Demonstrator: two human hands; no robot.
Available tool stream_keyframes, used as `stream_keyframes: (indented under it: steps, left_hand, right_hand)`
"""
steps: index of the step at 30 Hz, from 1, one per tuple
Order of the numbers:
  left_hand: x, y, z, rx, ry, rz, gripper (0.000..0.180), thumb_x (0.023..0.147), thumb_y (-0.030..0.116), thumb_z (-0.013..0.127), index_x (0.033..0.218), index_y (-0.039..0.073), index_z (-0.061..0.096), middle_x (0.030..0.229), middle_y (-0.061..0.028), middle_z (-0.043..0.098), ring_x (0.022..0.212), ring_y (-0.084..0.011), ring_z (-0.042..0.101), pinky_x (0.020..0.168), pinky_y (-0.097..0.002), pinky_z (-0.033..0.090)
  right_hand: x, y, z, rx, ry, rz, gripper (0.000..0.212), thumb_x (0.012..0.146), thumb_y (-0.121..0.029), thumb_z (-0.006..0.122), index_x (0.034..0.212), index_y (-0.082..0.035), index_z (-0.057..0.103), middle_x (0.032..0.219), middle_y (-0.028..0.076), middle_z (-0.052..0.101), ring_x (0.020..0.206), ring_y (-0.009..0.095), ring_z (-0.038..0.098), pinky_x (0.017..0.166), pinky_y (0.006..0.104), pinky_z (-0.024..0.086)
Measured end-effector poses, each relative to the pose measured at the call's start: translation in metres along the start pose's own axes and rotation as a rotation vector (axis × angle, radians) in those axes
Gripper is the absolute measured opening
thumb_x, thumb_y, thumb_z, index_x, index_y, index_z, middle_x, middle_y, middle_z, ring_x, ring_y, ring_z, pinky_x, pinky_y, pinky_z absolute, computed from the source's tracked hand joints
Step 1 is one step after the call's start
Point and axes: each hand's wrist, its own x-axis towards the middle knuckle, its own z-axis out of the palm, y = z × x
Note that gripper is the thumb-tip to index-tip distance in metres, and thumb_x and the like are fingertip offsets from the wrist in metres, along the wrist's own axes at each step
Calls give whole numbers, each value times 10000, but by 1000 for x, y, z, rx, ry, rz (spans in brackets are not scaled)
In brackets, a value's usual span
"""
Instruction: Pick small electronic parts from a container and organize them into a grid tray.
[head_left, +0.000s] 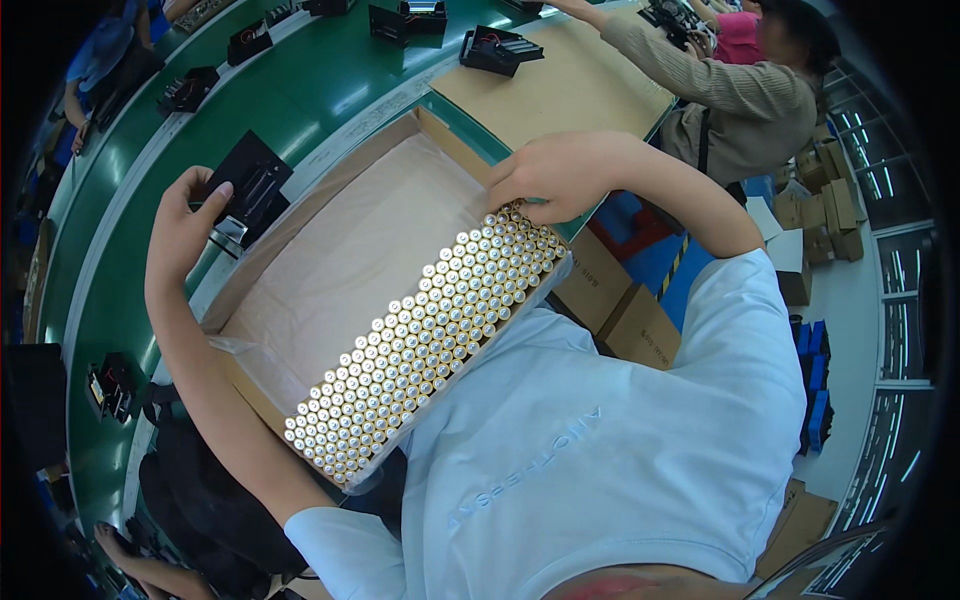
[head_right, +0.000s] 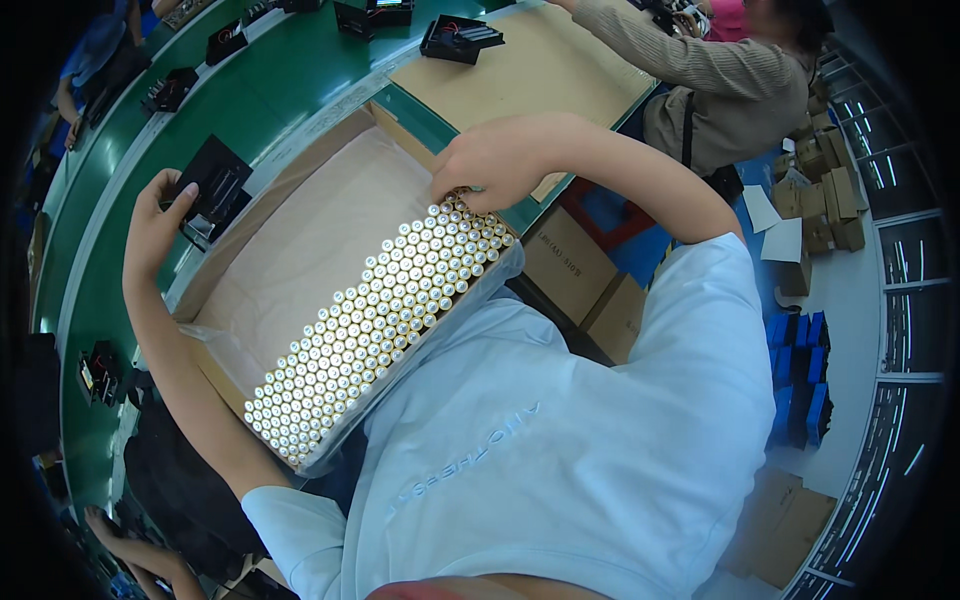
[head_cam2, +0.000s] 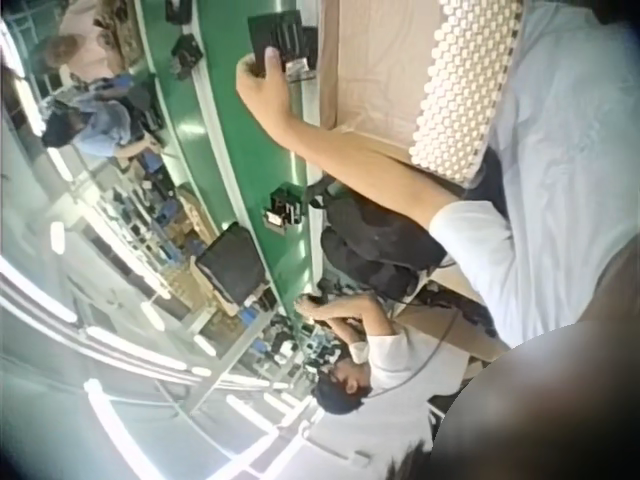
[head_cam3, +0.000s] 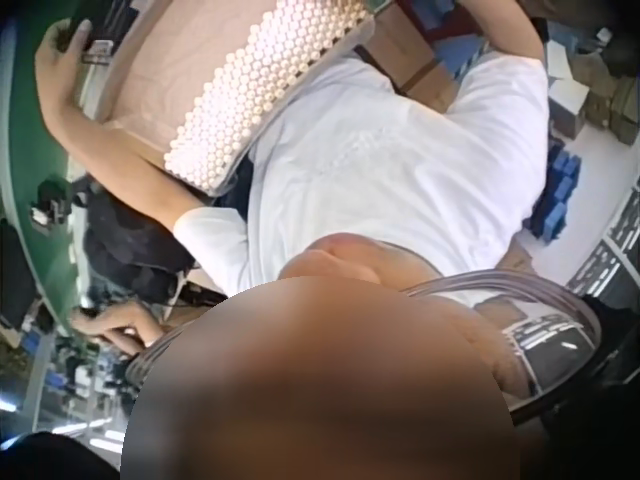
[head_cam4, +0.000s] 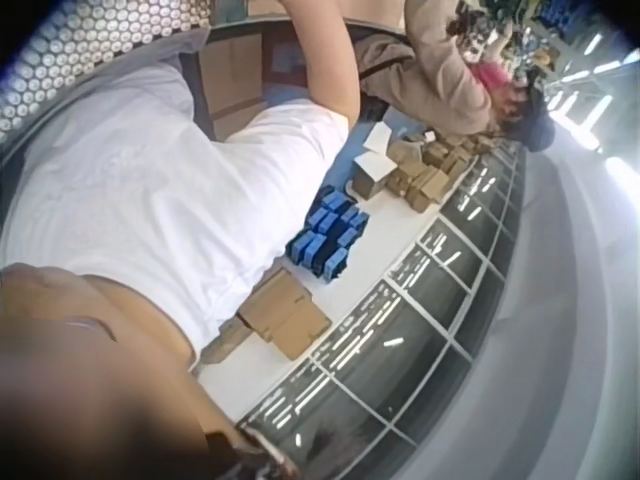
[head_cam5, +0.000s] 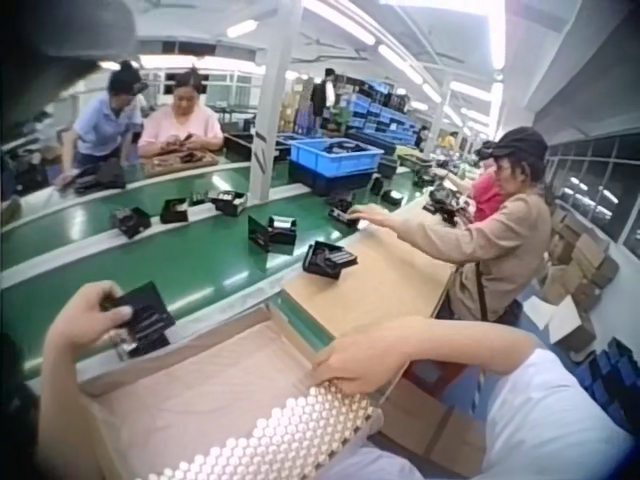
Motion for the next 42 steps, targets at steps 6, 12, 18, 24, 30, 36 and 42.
stream_keyframes:
  steps: [6, 12, 18, 24, 30, 36, 42]
  left_hand:
    - [5, -11, -9, -285, 17, 81, 163, 932, 165, 611, 995, 23, 560, 808, -19, 559, 693, -94, 517, 684, -229, 448]
    - [-8, -11, -22, -388, 98, 18, 173, 945, 185, 598, 1004, 25, 568, 812, -28, 573, 703, -93, 533, 672, -217, 439]
    - [-8, -12, -29, -574, 220, -132, 188, 936, 200, 597, 1011, 28, 584, 811, -37, 592, 701, -102, 546, 691, -228, 436]
    - [-22, 2, -10, -737, 317, 34, 193, 910, 174, 597, 1011, 10, 595, 792, -65, 595, 720, -135, 554, 697, -251, 422]
    - [0, -33, -11, -1008, 265, -97, 439, 818, -25, 610, 1221, -44, 438, 1005, -189, 558, 811, -249, 607, 756, -322, 542]
    - [6, -30, -12, -1028, 183, -63, 626, 734, -99, 565, 1324, -16, 373, 1140, -249, 492, 894, -301, 598, 750, -364, 568]
    - [7, -29, -17, -1165, 328, -112, 515, 818, -35, 582, 1298, -15, 395, 1167, -230, 506, 969, -325, 585, 820, -429, 543]
  right_hand:
    - [-3, 7, 4, 36, 29, -58, 330, 824, -105, 540, 1127, -32, 648, 1104, 84, 661, 959, 274, 619, 860, 374, 511]
    - [0, 5, 2, 62, -1, -43, 335, 821, -104, 565, 1138, -30, 645, 1113, 84, 662, 972, 281, 618, 869, 379, 507]
    - [0, 10, -3, 104, 71, -92, 280, 831, -86, 592, 1093, -23, 667, 1061, 83, 685, 916, 270, 623, 838, 373, 504]
    - [16, 3, -37, 142, 302, -29, 186, 866, -112, 613, 988, -4, 704, 884, 74, 711, 697, 215, 593, 695, 318, 496]
    - [120, -28, -91, 203, 641, -72, 217, 923, -177, 609, 885, 7, 718, 654, 15, 629, 509, 111, 442, 525, 234, 406]
    - [244, -54, -145, 216, 651, 2, 337, 909, -292, 635, 799, 8, 744, 646, 39, 669, 508, 113, 530, 526, 223, 451]
    - [290, -77, -166, 129, 370, 98, 322, 887, -286, 661, 784, 7, 746, 638, 41, 665, 504, 128, 534, 527, 237, 461]
